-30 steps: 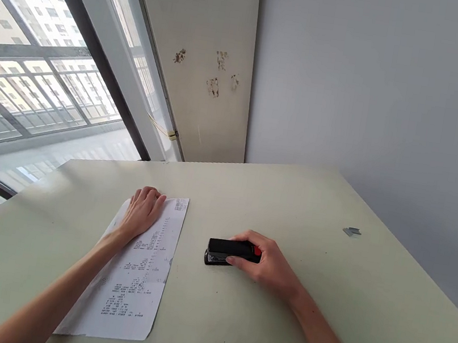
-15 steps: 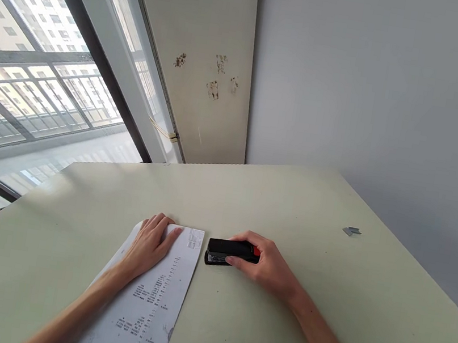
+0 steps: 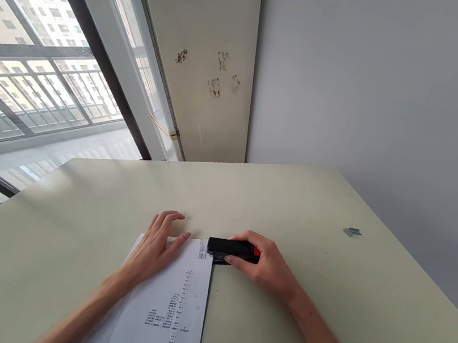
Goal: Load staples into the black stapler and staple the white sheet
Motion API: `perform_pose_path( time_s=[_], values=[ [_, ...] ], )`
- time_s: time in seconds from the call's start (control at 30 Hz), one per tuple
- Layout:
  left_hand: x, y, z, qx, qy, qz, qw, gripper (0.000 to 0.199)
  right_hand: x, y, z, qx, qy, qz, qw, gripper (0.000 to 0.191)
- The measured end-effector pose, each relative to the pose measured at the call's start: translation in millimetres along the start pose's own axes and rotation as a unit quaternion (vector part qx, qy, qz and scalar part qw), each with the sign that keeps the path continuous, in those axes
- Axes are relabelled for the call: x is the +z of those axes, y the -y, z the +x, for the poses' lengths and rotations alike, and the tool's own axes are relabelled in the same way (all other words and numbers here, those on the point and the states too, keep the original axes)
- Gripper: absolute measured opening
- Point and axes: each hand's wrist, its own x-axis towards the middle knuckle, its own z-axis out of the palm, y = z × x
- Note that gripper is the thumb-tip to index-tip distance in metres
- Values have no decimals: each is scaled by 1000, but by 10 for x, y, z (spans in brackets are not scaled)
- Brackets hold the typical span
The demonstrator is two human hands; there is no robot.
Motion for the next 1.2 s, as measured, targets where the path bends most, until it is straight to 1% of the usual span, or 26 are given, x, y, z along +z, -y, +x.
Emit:
perform_pose_path(
  time_s=[0.1,0.13,0.2,0.3,0.43,0.53,0.63,0.73,0.8,0.9,1.0,1.1,1.2],
  values=[
    [-162,137,-80,84,71,-20,994,41,-3,-12,2,0,0,-2,1000,23],
    [-192,165,-117,103,87,-18,991,45,-6,-17,2,-2,1,-5,1000,23],
    [-200,174,-191,120,103,-5,987,53,-14,-25,0,-10,1,-19,1000,22],
    [-113,88,-257,120,103,11,987,56,-30,-27,-5,-22,2,-41,999,22],
    [19,-65,-253,118,90,12,989,55,-50,-32,-7,-27,5,-61,998,25],
    [58,-117,-245,116,76,7,990,52,-72,-55,-8,-20,7,-82,996,27],
    [76,-127,-262,112,74,9,991,49,-108,-57,-22,-3,12,-96,995,28],
    [103,-132,-291,111,76,13,991,46,-146,18,-34,19,27,-116,993,39],
    [127,-138,-310,109,73,13,991,46,-149,111,-20,45,22,-131,990,48],
    [161,-146,-333,105,59,5,993,43,-83,260,65,77,-10,-144,987,58],
    [180,-150,-351,105,47,-7,993,41,63,355,217,82,-24,-167,982,65],
    [182,-155,-363,102,42,-16,994,40,231,407,374,85,-13,-217,972,71],
    [175,-160,-372,102,48,-15,994,40,358,459,475,99,17,-261,960,76]
  ],
)
